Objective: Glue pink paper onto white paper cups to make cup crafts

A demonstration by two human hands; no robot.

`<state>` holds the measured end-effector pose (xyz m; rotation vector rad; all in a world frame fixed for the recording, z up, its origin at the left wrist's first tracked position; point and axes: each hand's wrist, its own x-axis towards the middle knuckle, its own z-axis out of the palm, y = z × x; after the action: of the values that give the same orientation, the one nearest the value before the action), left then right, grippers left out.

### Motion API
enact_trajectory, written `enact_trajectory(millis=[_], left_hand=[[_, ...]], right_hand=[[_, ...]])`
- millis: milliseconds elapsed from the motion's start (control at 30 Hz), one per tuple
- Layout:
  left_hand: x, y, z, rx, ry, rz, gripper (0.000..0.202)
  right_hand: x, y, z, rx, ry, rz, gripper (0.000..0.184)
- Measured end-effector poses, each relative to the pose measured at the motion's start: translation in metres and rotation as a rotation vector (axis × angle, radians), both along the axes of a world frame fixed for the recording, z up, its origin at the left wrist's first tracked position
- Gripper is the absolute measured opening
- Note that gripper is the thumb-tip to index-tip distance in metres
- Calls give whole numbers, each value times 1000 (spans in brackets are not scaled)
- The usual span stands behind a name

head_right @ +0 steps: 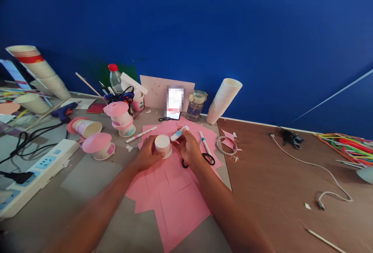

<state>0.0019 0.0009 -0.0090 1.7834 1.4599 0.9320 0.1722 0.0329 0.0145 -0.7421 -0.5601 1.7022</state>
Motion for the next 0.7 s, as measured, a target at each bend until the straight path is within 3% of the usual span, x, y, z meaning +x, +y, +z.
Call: enact_trajectory(millis=[133, 333, 533, 700], left_hand=[[-2, -1, -2, -17, -72, 10, 70], [5, -1, -6, 51, 55, 69, 77], [10, 3, -9, 98, 141, 148, 61], [11, 2, -5, 86, 134, 149, 52]], right_hand=[[3, -1, -4, 16, 2, 14, 18], [3, -2, -9, 71, 51, 6, 17], [-2, -7, -10, 160, -4, -32, 23], [-4, -17, -7, 424, -263, -201, 18]])
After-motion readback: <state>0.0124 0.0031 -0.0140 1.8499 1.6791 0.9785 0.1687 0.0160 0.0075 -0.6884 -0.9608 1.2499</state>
